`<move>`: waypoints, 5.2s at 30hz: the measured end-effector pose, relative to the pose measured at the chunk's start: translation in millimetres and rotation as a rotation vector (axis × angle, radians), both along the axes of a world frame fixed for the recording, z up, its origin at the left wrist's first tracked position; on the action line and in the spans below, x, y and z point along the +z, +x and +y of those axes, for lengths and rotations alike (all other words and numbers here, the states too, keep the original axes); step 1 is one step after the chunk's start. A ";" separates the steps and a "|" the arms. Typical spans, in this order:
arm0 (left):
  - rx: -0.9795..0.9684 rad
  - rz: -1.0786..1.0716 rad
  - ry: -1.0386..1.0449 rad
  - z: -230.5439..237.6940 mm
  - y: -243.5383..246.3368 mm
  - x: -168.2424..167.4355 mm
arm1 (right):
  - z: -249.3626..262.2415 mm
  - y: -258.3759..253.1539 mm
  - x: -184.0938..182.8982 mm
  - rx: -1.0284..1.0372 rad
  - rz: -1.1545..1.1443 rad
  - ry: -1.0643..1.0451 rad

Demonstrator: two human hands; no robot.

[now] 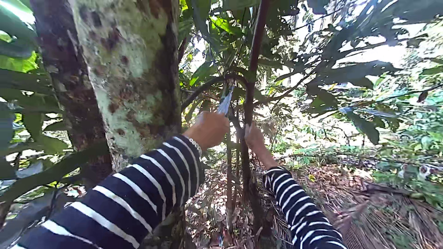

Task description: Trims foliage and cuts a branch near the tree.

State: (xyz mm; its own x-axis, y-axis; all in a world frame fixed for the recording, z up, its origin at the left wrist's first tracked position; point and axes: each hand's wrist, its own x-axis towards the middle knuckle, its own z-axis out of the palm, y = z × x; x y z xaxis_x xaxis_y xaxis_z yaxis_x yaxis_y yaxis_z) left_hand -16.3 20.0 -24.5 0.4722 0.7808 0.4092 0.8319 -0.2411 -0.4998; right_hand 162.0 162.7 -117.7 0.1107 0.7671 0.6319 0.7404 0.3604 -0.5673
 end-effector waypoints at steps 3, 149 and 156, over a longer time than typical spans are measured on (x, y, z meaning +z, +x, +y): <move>-0.037 -0.020 0.011 -27.3 1.4 -16.4 | -11.0 12.3 13.4 0.019 0.080 0.100; 0.666 -0.805 -0.167 -223.4 -248.3 -136.5 | -236.2 -367.4 -180.7 1.152 0.167 -0.314; 0.751 -0.851 -0.188 -304.3 -230.9 -163.6 | -250.0 -410.0 -324.4 1.076 0.604 -0.466</move>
